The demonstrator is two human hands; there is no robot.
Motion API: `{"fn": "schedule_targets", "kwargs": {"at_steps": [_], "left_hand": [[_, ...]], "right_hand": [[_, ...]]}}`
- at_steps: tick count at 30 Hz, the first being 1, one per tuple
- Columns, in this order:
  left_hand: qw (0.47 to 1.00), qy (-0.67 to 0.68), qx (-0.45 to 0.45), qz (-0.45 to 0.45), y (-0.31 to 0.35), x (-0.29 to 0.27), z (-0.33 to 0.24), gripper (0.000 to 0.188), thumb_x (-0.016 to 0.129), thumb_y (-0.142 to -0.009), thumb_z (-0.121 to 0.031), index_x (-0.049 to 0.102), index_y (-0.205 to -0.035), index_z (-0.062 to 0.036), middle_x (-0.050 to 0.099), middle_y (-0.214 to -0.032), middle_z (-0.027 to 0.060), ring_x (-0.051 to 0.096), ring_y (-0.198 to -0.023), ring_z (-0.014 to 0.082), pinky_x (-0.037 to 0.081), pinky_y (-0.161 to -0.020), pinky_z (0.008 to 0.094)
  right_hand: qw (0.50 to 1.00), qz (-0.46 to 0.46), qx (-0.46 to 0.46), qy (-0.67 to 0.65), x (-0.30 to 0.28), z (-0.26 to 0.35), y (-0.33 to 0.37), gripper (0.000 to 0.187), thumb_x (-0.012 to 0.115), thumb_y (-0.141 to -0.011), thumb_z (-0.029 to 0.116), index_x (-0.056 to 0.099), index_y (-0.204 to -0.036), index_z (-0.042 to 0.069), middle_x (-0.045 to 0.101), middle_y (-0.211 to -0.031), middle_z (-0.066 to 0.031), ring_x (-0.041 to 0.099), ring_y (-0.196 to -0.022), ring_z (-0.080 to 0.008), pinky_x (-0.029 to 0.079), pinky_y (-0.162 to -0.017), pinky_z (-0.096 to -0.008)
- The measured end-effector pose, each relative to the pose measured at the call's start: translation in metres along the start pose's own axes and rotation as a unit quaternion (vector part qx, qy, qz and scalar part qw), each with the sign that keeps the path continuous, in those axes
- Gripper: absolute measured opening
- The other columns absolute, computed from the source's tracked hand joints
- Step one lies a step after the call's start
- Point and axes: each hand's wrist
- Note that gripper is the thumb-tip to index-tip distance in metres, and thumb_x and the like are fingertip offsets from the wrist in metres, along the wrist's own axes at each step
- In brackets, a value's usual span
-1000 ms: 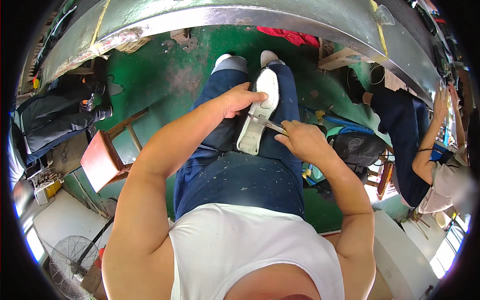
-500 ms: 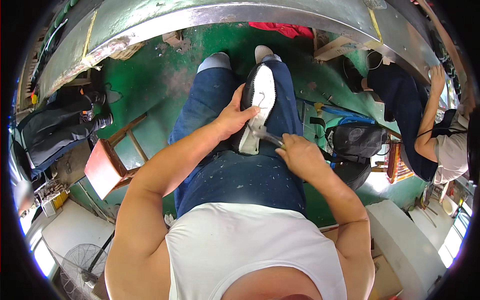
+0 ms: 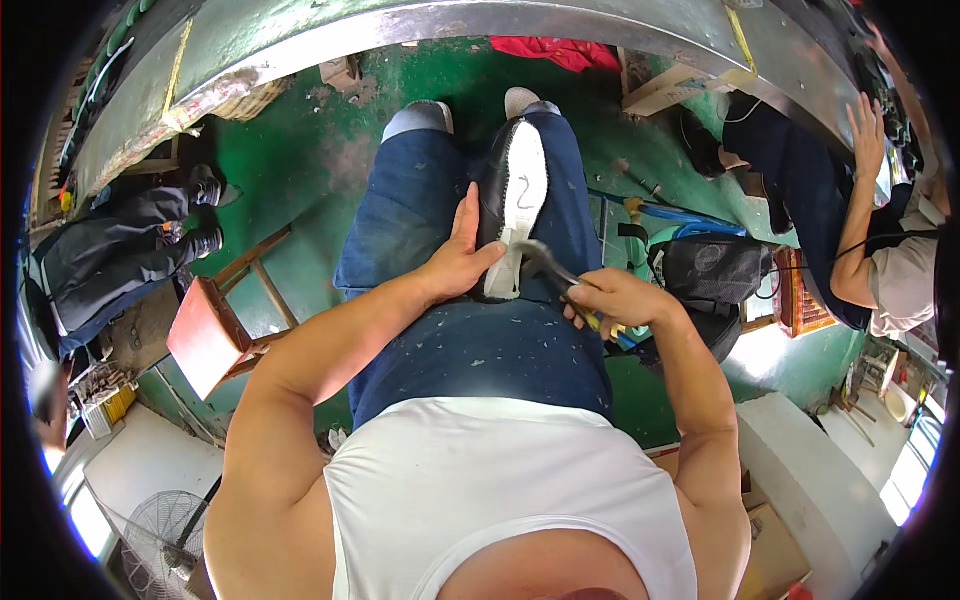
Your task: Hand-lasting shoes by pulling the upper over the last with pincers and hammering it into place.
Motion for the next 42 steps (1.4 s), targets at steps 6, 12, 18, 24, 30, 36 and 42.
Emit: {"fn": "schedule_targets", "kwargs": {"at_steps": [6, 12, 18, 24, 30, 36, 42], "left_hand": [[0.999, -0.042, -0.018, -0.020, 0.001, 0.002, -0.016, 0.108, 0.066, -0.091, -0.019, -0.020, -0.156, -0.0082, -0.005, -0.163, 0.0276, -0.001, -0.153, 0.0377, 0.013, -0.122, 0.0385], [0.995, -0.093, 0.002, 0.025, 0.008, -0.011, -0.018, 0.121, 0.075, -0.085, -0.016, -0.024, -0.154, -0.0035, 0.004, -0.163, 0.0283, 0.013, -0.152, 0.0313, 0.019, -0.120, 0.0338], [0.936, 0.351, -0.011, 0.035, 0.021, -0.039, -0.051, 0.094, 0.069, -0.087, -0.001, 0.010, -0.160, -0.0028, 0.023, -0.162, 0.0144, 0.029, -0.146, 0.0219, 0.026, -0.118, 0.0345], [0.854, 0.451, 0.222, 0.133, 0.027, -0.074, -0.145, 0.075, 0.065, -0.096, -0.034, 0.029, -0.154, -0.0024, 0.054, -0.142, 0.0155, 0.059, -0.125, 0.0262, 0.048, -0.105, 0.0437], [0.847, 0.519, 0.111, 0.033, -0.022, -0.078, -0.179, 0.070, 0.033, -0.102, -0.061, 0.044, -0.147, -0.0079, 0.057, -0.138, 0.0193, 0.060, -0.121, 0.0393, 0.051, -0.099, 0.0527], [0.826, 0.552, 0.113, 0.014, -0.026, -0.079, -0.188, 0.070, 0.032, -0.102, -0.062, 0.050, -0.142, -0.0080, 0.061, -0.131, 0.0193, 0.062, -0.116, 0.0393, 0.054, -0.092, 0.0524], [0.834, 0.539, 0.121, 0.018, -0.026, -0.077, -0.187, 0.069, 0.037, -0.101, -0.062, 0.050, -0.142, -0.0081, 0.060, -0.133, 0.0192, 0.061, -0.118, 0.0377, 0.053, -0.096, 0.0538]], "right_hand": [[0.917, -0.285, -0.192, 0.201, 0.037, 0.031, -0.001, 0.038, 0.050, -0.103, 0.034, 0.060, -0.108, -0.003, 0.068, -0.086, -0.0191, 0.068, -0.077, -0.0342, 0.054, -0.070, -0.0410], [0.863, -0.240, -0.183, 0.405, 0.037, 0.008, -0.023, 0.035, 0.050, -0.103, 0.031, 0.057, -0.098, -0.003, 0.066, -0.087, -0.0225, 0.064, -0.082, -0.0430, 0.050, -0.074, -0.0466], [0.948, -0.259, -0.182, -0.029, 0.026, -0.045, -0.031, 0.043, 0.039, -0.108, 0.035, 0.058, -0.111, -0.004, 0.065, -0.090, -0.0104, 0.064, -0.077, -0.0172, 0.050, -0.070, -0.0309], [0.955, -0.251, -0.155, -0.021, 0.030, -0.027, -0.024, 0.041, 0.041, -0.108, 0.034, 0.059, -0.111, -0.003, 0.066, -0.093, -0.0107, 0.065, -0.078, -0.0173, 0.051, -0.070, -0.0315], [0.772, -0.356, -0.199, 0.487, 0.056, 0.000, 0.001, 0.039, 0.070, -0.088, 0.039, 0.066, -0.106, 0.004, 0.067, -0.098, -0.0143, 0.068, -0.089, -0.0332, 0.055, -0.076, -0.0431], [0.743, -0.371, -0.280, 0.482, 0.062, 0.015, 0.006, 0.039, 0.078, -0.080, 0.031, 0.070, -0.104, 0.002, 0.062, -0.113, -0.0142, 0.064, -0.100, -0.0330, 0.055, -0.084, -0.0407], [0.635, -0.433, -0.486, 0.416, 0.032, 0.101, 0.014, 0.037, 0.079, -0.081, 0.016, 0.067, -0.113, 0.003, 0.061, -0.117, -0.0150, 0.064, -0.098, -0.0339, 0.054, -0.082, -0.0401]]}}
Point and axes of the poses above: each hand's wrist, its own y-axis away from the middle knuckle, its own x-axis out of the palm, z = x × y
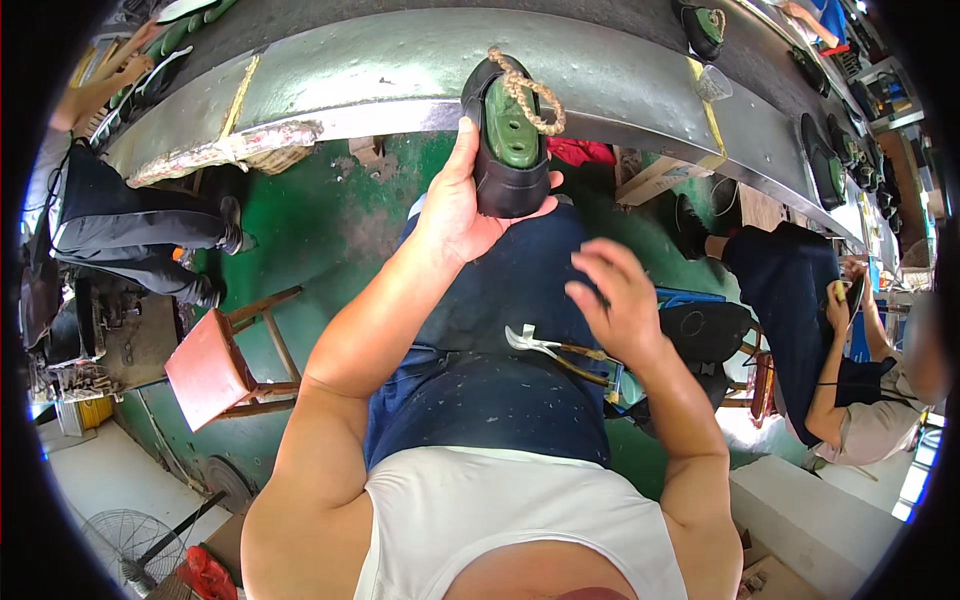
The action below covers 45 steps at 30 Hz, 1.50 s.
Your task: Hand-lasting shoes by pulling the upper over the last with pincers and hammering it into place.
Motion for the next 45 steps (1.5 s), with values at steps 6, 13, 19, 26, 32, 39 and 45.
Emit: {"fn": "schedule_targets", "kwargs": {"at_steps": [6, 13, 19, 26, 32, 39, 45], "left_hand": [[0.991, -0.021, 0.032, 0.125, 0.004, -0.011, 0.010, 0.067, 0.072, -0.091, -0.039, 0.044, -0.141, -0.0048, 0.060, -0.131, 0.0130, 0.063, -0.116, 0.0269, 0.057, -0.096, 0.0420], [0.986, -0.034, 0.021, 0.163, 0.006, -0.020, 0.007, 0.074, 0.077, -0.085, -0.029, 0.041, -0.144, -0.0001, 0.057, -0.135, 0.0158, 0.060, -0.119, 0.0272, 0.052, -0.100, 0.0413], [0.983, -0.028, 0.014, 0.180, 0.003, -0.021, 0.009, 0.072, 0.076, -0.087, -0.027, 0.040, -0.145, -0.0028, 0.058, -0.134, 0.0158, 0.060, -0.121, 0.0279, 0.050, -0.102, 0.0422], [0.996, -0.056, 0.025, 0.069, -0.012, -0.019, 0.044, 0.054, 0.041, -0.106, -0.044, 0.043, -0.145, -0.0064, 0.054, -0.142, 0.0103, 0.052, -0.131, 0.0245, 0.040, -0.112, 0.0441], [0.986, -0.144, -0.021, 0.084, -0.029, -0.016, 0.033, 0.068, 0.051, -0.103, -0.044, 0.030, -0.152, -0.0032, 0.045, -0.149, 0.0171, 0.044, -0.138, 0.0280, 0.036, -0.112, 0.0461], [0.966, -0.213, -0.143, 0.030, -0.040, -0.084, 0.021, 0.069, 0.059, -0.100, -0.039, 0.033, -0.151, -0.0010, 0.051, -0.143, 0.0212, 0.053, -0.129, 0.0305, 0.045, -0.105, 0.0425], [0.955, -0.193, -0.210, -0.078, -0.024, -0.124, 0.004, 0.052, 0.058, -0.102, -0.023, 0.040, -0.144, 0.0019, 0.054, -0.138, 0.0203, 0.056, -0.126, 0.0299, 0.047, -0.105, 0.0430]], "right_hand": [[0.988, -0.121, -0.070, -0.058, 0.015, 0.012, -0.084, 0.046, 0.079, -0.080, 0.015, 0.064, -0.123, 0.004, 0.054, -0.123, -0.0145, 0.062, -0.100, -0.0302, 0.054, -0.079, -0.0391], [0.940, -0.225, -0.255, 0.022, 0.029, -0.003, -0.085, 0.039, 0.085, -0.063, 0.004, 0.076, -0.101, 0.010, 0.061, -0.092, -0.0008, 0.060, -0.086, -0.0217, 0.052, -0.068, -0.0318], [0.955, -0.211, -0.206, -0.024, 0.032, -0.007, -0.082, 0.044, 0.084, -0.067, 0.005, 0.071, -0.109, 0.010, 0.060, -0.101, -0.0051, 0.060, -0.091, -0.0263, 0.052, -0.075, -0.0373], [0.985, -0.061, 0.014, -0.163, 0.024, -0.012, -0.097, 0.089, 0.086, -0.074, 0.022, 0.040, -0.146, -0.001, 0.036, -0.152, -0.0242, 0.038, -0.141, -0.0357, 0.032, -0.115, -0.0437], [0.683, -0.207, 0.287, -0.639, -0.010, -0.062, -0.139, 0.048, 0.052, -0.095, 0.008, 0.046, -0.142, 0.000, 0.057, -0.133, -0.0191, 0.062, -0.116, -0.0322, 0.058, -0.086, -0.0512], [0.866, -0.426, 0.171, -0.199, -0.044, -0.249, -0.285, 0.046, 0.067, -0.094, 0.030, 0.060, -0.130, 0.002, 0.068, -0.115, -0.0167, 0.067, -0.105, -0.0281, 0.053, -0.089, -0.0340], [0.925, -0.209, 0.279, 0.152, -0.027, -0.382, -0.319, 0.065, 0.074, -0.086, 0.037, 0.051, -0.139, 0.008, 0.057, -0.133, -0.0240, 0.055, -0.125, -0.0420, 0.044, -0.105, -0.0453]]}}
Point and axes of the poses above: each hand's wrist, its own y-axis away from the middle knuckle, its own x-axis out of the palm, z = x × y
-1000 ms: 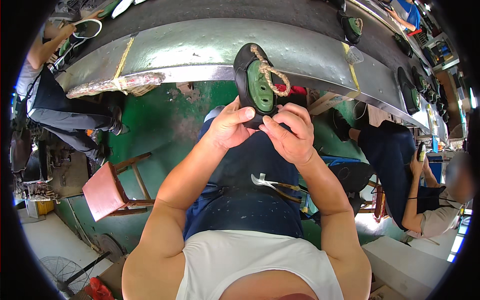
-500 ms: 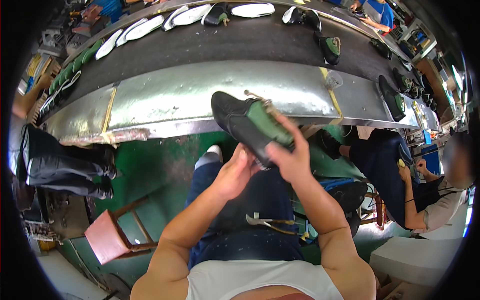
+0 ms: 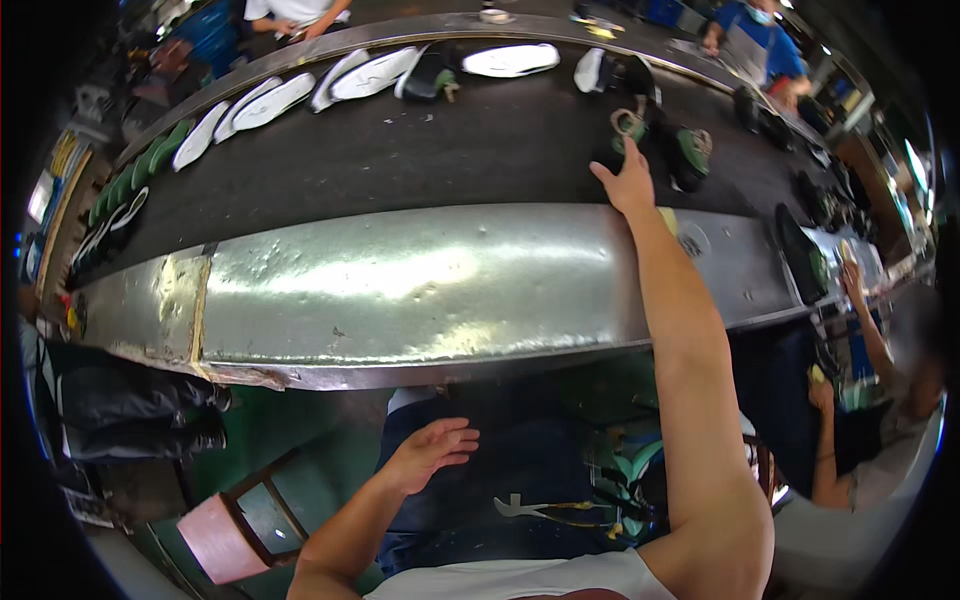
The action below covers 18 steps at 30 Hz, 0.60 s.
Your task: Hand-lasting shoes by pulling the upper over the last with pincers and hammering it into place.
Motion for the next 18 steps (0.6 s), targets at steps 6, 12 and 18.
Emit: {"fn": "schedule_targets", "kwargs": {"at_steps": [6, 12, 18], "left_hand": [[0.986, -0.130, 0.017, 0.105, 0.012, 0.010, -0.075, 0.053, 0.057, -0.103, -0.019, 0.037, -0.149, -0.0004, 0.051, -0.143, 0.0160, 0.051, -0.130, 0.0234, 0.041, -0.109, 0.0393], [0.952, -0.213, 0.179, 0.125, -0.007, 0.018, -0.244, 0.034, 0.063, -0.099, -0.017, 0.060, -0.130, -0.0026, 0.069, -0.119, 0.0113, 0.065, -0.111, 0.0230, 0.052, -0.099, 0.0384], [0.749, -0.352, 0.409, -0.385, -0.183, -0.089, -0.436, 0.045, 0.070, -0.091, -0.032, 0.064, -0.125, -0.0030, 0.065, -0.119, 0.0148, 0.062, -0.111, 0.0257, 0.049, -0.095, 0.0347]], "right_hand": [[0.996, -0.035, 0.000, 0.082, -0.003, -0.011, -0.023, 0.054, 0.071, -0.088, 0.034, 0.051, -0.135, 0.015, 0.052, -0.139, -0.0228, 0.053, -0.124, -0.0438, 0.046, -0.101, -0.0493], [0.965, -0.208, -0.106, 0.118, -0.005, -0.030, -0.034, 0.032, 0.052, -0.101, 0.028, 0.065, -0.111, 0.000, 0.061, -0.129, -0.0172, 0.056, -0.119, -0.0380, 0.042, -0.101, -0.0490], [0.977, -0.034, -0.210, -0.021, 0.003, 0.028, -0.019, 0.025, 0.061, -0.097, 0.017, 0.062, -0.116, 0.001, 0.065, -0.113, -0.0182, 0.062, -0.106, -0.0348, 0.048, -0.092, -0.0435]]}}
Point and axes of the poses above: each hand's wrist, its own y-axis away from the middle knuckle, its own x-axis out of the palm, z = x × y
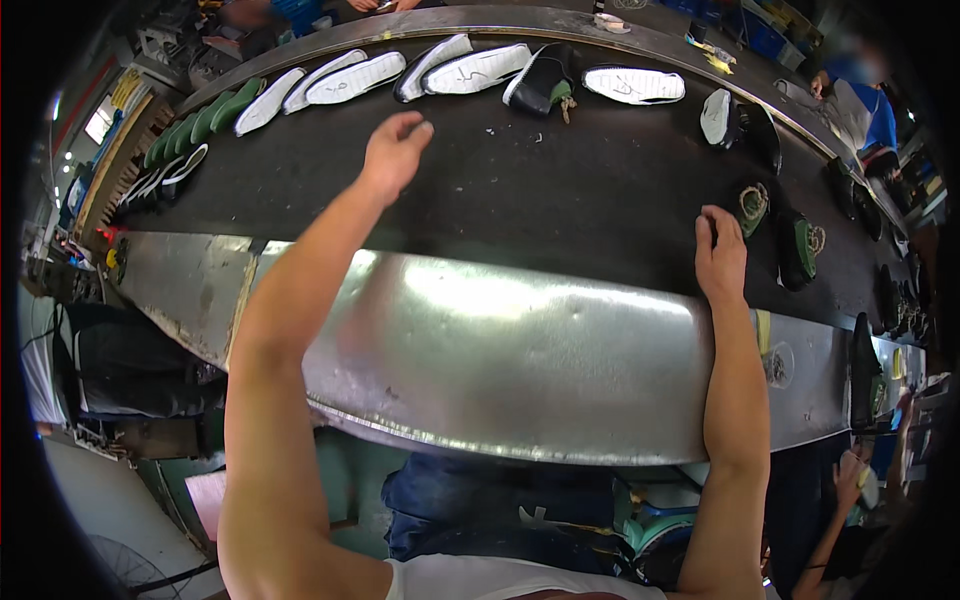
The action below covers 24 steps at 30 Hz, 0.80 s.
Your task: Hand-lasting shoes by pulling the upper over the last with pincers and hammering it into place.
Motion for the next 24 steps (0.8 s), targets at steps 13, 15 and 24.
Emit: {"fn": "schedule_targets", "kwargs": {"at_steps": [13, 15, 24], "left_hand": [[0.882, -0.441, -0.063, 0.155, -0.211, 0.068, 0.014, 0.103, 0.045, -0.080, -0.088, 0.063, -0.129, 0.0015, 0.059, -0.133, 0.0247, 0.044, -0.135, 0.0380, 0.042, -0.107, 0.0473], [0.848, -0.524, -0.015, 0.076, -0.208, 0.066, 0.028, 0.104, 0.042, -0.081, -0.088, 0.066, -0.123, 0.0044, 0.061, -0.131, 0.0239, 0.046, -0.134, 0.0385, 0.043, -0.106, 0.0437], [0.861, -0.487, -0.033, 0.139, -0.006, -0.057, -0.020, 0.092, 0.053, -0.085, -0.077, 0.066, -0.116, 0.0083, 0.059, -0.127, 0.0310, 0.055, -0.122, 0.0408, 0.045, -0.103, 0.0440]], "right_hand": [[0.975, 0.136, 0.168, -0.051, 0.009, -0.001, -0.002, 0.023, 0.065, -0.093, 0.013, 0.063, -0.110, -0.002, 0.071, -0.094, -0.0185, 0.070, -0.087, -0.0294, 0.054, -0.079, -0.0363], [0.977, 0.137, 0.152, -0.064, 0.016, -0.002, 0.001, 0.022, 0.066, -0.092, 0.013, 0.063, -0.109, -0.002, 0.071, -0.091, -0.0181, 0.071, -0.086, -0.0298, 0.054, -0.078, -0.0362], [0.987, 0.092, 0.110, -0.072, 0.019, -0.008, 0.005, 0.017, 0.066, -0.091, 0.014, 0.066, -0.102, 0.001, 0.070, -0.083, -0.0174, 0.070, -0.077, -0.0307, 0.054, -0.071, -0.0370]]}}
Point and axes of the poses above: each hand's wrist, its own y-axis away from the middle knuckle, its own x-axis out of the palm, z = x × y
